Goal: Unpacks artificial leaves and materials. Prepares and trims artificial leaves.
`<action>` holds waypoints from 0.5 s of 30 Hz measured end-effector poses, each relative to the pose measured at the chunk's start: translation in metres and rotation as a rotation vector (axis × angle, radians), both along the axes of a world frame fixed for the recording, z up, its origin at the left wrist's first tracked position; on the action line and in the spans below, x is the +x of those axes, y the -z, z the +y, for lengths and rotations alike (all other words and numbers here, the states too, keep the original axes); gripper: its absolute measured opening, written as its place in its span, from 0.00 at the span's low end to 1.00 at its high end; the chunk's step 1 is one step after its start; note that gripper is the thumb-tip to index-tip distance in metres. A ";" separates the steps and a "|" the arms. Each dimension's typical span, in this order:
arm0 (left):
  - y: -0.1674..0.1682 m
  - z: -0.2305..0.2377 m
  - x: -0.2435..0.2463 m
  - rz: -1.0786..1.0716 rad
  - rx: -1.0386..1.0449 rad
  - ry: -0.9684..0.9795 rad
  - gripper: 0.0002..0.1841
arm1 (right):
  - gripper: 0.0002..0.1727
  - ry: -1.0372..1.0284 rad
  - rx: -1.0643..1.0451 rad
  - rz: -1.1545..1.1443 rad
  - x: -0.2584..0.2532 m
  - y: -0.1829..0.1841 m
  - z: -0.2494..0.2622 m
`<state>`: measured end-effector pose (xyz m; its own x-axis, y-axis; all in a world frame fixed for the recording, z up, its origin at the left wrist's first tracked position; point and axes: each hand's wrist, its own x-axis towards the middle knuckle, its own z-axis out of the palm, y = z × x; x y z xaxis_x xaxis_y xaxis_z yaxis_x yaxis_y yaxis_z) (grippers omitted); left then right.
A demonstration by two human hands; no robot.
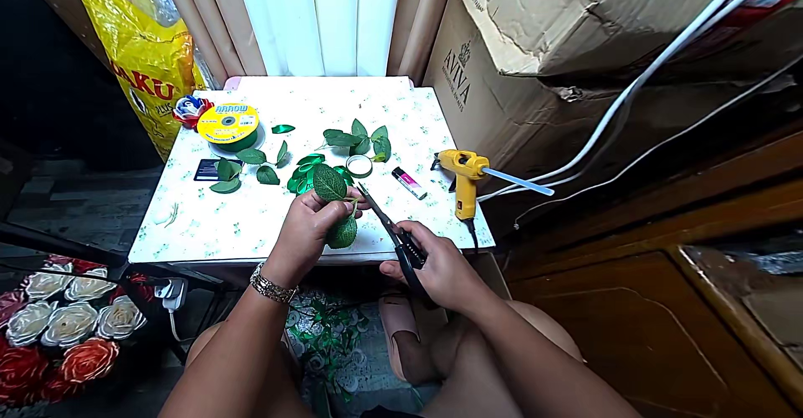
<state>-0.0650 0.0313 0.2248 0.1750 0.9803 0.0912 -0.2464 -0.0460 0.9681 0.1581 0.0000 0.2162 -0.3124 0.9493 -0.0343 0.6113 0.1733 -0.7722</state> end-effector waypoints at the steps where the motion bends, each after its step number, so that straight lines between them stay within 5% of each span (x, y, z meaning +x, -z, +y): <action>1: 0.000 0.000 0.000 -0.007 0.005 -0.001 0.15 | 0.35 0.003 0.030 0.007 0.000 0.001 0.000; 15: -0.002 -0.006 -0.011 0.013 0.164 0.005 0.15 | 0.32 0.086 0.292 0.014 -0.018 0.011 -0.009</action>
<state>-0.0763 0.0256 0.2266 0.1818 0.9516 0.2477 -0.2343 -0.2028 0.9508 0.1405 -0.0092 0.2056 -0.2285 0.9415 0.2479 0.6228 0.3370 -0.7061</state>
